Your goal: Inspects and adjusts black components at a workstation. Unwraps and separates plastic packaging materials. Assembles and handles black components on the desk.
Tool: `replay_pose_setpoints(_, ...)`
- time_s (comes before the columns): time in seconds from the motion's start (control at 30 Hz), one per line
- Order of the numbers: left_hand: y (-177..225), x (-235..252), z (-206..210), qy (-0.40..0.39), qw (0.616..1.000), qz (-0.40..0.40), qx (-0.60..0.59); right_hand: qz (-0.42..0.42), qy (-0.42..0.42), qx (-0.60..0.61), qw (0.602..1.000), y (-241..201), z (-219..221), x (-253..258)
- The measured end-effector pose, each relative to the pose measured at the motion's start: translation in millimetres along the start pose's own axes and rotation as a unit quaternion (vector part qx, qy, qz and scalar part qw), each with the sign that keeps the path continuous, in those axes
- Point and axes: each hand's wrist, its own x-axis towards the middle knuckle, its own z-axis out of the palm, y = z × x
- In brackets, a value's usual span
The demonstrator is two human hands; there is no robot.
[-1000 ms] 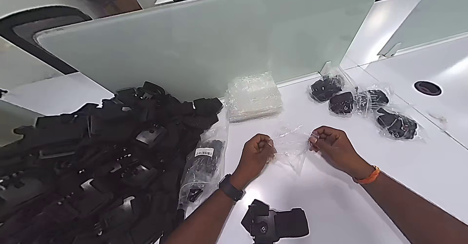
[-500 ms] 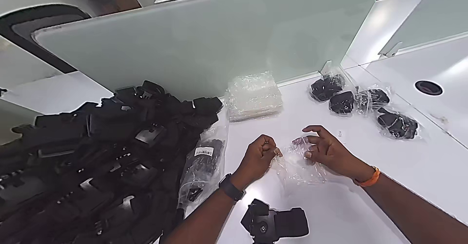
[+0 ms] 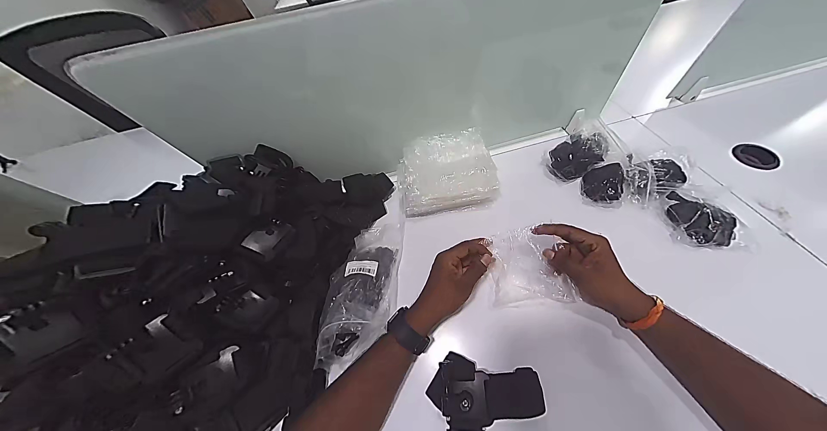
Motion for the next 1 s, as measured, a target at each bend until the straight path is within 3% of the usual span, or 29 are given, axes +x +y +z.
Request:
replay_pose_setpoints(0.27, 3, 2, -1, 0.1, 0.994, -0.04, -0.019, 0.017, -0.104, -0.026, 0.994, -6, -6, 1)
replay_pose_setpoints(0.57, 10, -2, 3, -0.045, 0.993, -0.021, -0.109, -0.019, -0.044, 0.02, 0.999, -4, 0, -1)
replay_pose_setpoints(0.8, 12, -1, 3, -0.045, 0.993, -0.077, -0.078, -0.024, -0.017, 0.025, 0.999, -5, -3, 1)
replay_pose_setpoints(1.0, 9, 0, 2, -0.024, 0.996, -0.072, -0.043, -0.025, -0.012, 0.012, 1.0, -4, -7, 4)
